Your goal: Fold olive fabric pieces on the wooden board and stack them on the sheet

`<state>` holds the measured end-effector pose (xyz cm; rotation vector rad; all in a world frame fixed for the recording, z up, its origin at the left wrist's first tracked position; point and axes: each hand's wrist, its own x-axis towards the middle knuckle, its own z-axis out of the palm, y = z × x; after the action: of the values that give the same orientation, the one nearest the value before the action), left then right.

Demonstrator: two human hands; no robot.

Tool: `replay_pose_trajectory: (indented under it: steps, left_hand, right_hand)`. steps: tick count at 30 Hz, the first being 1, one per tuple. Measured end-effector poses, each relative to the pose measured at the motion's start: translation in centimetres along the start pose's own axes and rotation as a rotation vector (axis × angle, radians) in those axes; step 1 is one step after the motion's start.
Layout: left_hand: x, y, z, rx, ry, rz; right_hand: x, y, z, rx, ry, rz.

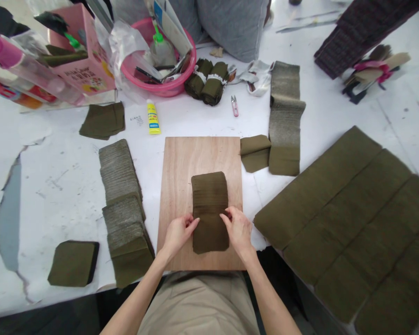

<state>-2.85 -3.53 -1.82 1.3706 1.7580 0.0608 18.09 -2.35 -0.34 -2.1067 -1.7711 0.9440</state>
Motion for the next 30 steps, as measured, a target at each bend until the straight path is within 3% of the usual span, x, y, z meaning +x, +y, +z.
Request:
replay_pose_trajectory:
  steps: [20,30]
  left_hand:
    - [0.0,0.3,-0.7,0.024,-0.042,0.035]
    - [-0.5,1.0,-0.6,0.113,0.010,0.008]
  right_hand:
    - [0.2,0.4,0.4,0.012,-0.001,0.082]
    - [0.0,-0.1,-0.1,-0.012,-0.017,0.092]
